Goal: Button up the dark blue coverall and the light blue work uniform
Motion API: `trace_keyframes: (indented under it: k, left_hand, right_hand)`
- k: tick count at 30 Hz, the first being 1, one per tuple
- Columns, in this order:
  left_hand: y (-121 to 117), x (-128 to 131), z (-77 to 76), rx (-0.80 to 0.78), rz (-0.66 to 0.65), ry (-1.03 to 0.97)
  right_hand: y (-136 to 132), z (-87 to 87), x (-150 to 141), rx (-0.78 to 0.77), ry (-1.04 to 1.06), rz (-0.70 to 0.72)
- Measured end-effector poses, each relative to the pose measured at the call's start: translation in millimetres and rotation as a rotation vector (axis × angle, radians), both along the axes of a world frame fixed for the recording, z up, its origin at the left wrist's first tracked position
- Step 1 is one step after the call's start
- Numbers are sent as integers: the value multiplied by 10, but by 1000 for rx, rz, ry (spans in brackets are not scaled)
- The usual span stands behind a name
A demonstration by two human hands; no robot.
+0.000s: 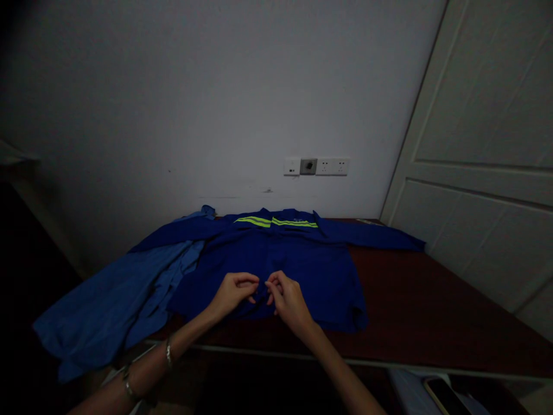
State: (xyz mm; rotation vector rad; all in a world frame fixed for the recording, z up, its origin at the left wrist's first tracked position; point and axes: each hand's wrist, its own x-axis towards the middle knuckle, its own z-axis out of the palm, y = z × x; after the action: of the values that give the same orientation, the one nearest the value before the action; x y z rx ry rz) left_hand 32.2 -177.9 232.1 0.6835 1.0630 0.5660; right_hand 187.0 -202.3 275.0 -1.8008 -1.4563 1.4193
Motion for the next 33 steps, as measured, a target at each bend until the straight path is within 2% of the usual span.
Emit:
trace_keyframes:
  k: [5, 15, 23, 26, 30, 33]
  left_hand:
    - [2, 14, 4, 83, -45, -7]
    - [29, -20, -102, 183, -172, -37]
    - [32, 1, -116, 171, -84, -5]
    - [38, 20, -97, 213, -74, 86]
    - [35, 52, -22, 420, -97, 259]
    - [27, 78, 50, 523, -127, 323]
  right_hand:
    - [1, -17, 22, -9, -2, -5]
    - [74, 14, 84, -45, 40, 119]
    - [69, 3, 68, -97, 126, 51]
    - [41, 14, 45, 25, -1, 43]
    - [21, 62, 19, 280, -274, 128]
    - [38, 102, 8, 299, -377, 177]
